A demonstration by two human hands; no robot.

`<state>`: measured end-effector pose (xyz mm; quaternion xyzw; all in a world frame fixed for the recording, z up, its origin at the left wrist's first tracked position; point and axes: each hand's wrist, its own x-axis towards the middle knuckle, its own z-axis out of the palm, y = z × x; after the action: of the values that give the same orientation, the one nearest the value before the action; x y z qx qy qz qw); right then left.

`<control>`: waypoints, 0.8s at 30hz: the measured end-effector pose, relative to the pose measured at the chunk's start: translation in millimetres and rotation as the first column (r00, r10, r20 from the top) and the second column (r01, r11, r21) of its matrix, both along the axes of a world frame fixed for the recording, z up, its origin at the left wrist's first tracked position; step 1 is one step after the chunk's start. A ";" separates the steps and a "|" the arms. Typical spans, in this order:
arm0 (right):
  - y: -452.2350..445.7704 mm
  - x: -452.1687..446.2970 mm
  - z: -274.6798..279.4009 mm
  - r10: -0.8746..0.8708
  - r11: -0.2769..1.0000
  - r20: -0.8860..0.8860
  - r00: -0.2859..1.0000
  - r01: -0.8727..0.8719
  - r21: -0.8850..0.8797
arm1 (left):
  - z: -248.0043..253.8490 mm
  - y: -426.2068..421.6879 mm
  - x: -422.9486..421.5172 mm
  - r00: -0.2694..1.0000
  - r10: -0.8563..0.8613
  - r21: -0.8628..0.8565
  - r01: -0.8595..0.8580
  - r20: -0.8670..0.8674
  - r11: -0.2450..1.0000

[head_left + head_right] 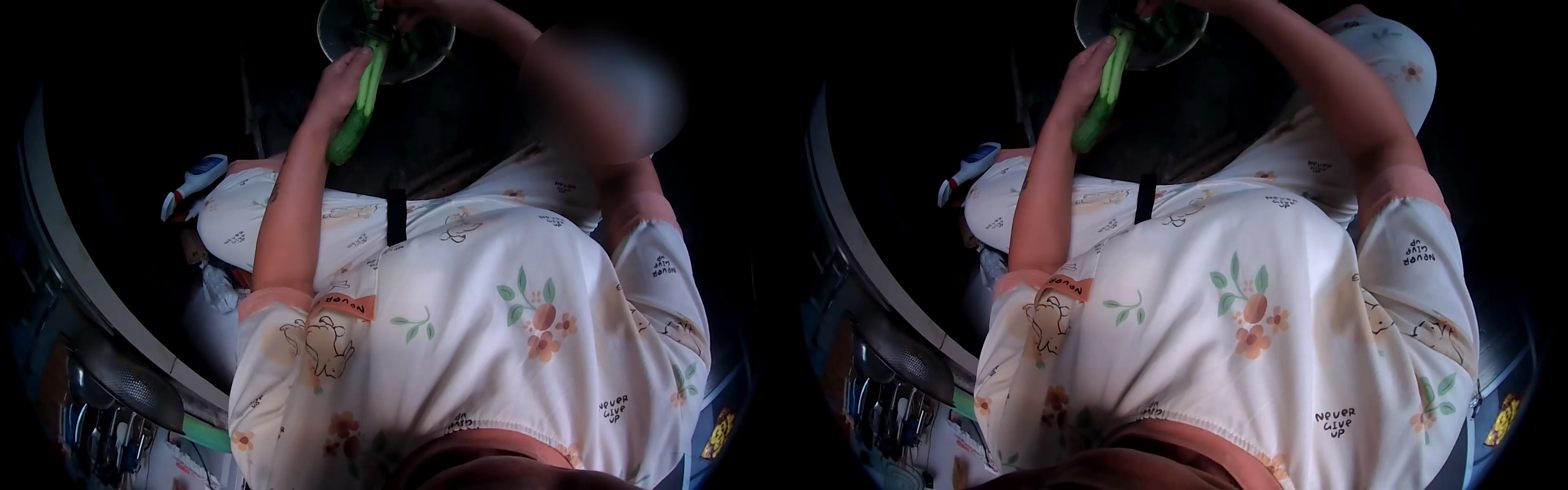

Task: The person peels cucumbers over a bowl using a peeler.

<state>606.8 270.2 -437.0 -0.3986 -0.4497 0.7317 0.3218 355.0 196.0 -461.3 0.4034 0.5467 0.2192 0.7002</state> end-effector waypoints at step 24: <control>11.7 18.0 -41.3 -0.187 0.982 0.216 0.958 0.179 0.056 | 10.7 7.3 -9.8 0.991 -0.032 -0.068 0.041 0.129 0.997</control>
<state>624.8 281.8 -478.3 -0.5111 -0.4570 0.6419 0.3432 345.2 203.3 -450.6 0.3738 0.5006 0.2122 0.7515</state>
